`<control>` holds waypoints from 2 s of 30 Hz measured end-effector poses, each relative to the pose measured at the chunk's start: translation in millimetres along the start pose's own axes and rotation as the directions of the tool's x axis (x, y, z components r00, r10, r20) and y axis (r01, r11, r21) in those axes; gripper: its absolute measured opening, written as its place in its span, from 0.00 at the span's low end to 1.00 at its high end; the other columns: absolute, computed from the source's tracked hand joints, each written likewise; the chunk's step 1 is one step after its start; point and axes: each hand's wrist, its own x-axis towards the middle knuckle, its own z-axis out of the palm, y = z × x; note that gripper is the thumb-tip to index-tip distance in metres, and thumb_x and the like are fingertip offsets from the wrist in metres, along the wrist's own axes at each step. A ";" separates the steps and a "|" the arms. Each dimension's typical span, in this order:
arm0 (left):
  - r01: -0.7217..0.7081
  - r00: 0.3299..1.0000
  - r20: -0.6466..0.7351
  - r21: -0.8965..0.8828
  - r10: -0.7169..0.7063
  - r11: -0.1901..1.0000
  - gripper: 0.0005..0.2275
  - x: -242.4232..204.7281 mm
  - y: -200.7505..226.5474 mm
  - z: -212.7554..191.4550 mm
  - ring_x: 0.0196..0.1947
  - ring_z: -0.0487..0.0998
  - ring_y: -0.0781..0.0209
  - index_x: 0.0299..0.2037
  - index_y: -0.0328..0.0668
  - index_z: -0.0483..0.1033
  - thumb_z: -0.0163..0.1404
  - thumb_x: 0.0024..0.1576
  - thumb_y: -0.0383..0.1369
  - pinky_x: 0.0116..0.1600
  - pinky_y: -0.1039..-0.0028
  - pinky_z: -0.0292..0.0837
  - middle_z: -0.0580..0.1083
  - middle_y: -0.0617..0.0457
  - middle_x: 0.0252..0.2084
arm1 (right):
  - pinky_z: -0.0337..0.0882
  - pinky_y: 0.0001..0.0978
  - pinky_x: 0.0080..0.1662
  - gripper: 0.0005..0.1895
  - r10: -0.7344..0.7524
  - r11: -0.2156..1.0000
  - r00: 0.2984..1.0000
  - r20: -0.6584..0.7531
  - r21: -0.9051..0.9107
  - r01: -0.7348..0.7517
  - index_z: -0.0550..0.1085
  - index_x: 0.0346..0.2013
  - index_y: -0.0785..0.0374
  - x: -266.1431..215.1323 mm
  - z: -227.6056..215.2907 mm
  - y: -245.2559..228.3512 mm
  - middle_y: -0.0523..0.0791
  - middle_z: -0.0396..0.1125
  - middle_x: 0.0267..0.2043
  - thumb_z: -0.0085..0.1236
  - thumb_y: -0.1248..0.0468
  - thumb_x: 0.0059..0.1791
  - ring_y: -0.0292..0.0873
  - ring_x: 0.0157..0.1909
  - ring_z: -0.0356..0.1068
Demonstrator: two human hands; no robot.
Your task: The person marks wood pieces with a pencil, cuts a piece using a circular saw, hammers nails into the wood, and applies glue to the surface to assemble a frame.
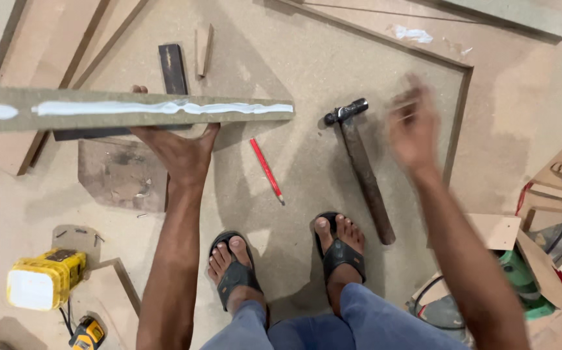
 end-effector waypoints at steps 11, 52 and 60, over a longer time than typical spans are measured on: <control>0.121 0.990 -0.070 0.002 -0.120 0.993 0.66 2.7 33.7 -19.7 0.79 0.50 0.38 0.76 0.50 0.19 0.78 0.51 0.40 0.83 0.42 0.41 0.43 0.36 0.77 | 0.59 0.49 0.70 0.38 -0.160 0.959 0.974 0.163 -0.207 0.193 0.56 0.75 0.74 -36.9 178.1 -53.1 0.60 0.49 0.69 0.50 0.73 0.49 0.62 0.70 0.53; 0.319 0.948 -0.027 0.055 -0.318 0.946 0.64 -22.0 -12.0 -0.5 0.79 0.45 0.40 0.77 0.43 0.25 0.74 0.46 0.43 0.83 0.50 0.38 0.40 0.38 0.78 | 0.72 0.31 0.50 0.19 -0.070 0.985 0.992 0.106 0.165 0.052 0.74 0.60 0.64 -29.9 87.8 3.3 0.50 0.70 0.52 0.46 0.76 0.56 0.42 0.41 0.65; 0.137 0.987 -0.075 -0.035 -0.139 0.990 0.68 -21.6 -11.0 1.5 0.81 0.37 0.41 0.72 0.51 0.08 0.73 0.51 0.42 0.86 0.48 0.31 0.24 0.37 0.77 | 0.71 0.51 0.48 0.55 -0.016 0.583 0.994 -0.105 -0.809 -0.076 0.34 0.75 0.68 84.6 -12.8 69.1 0.67 0.61 0.57 0.59 0.68 0.45 0.62 0.48 0.68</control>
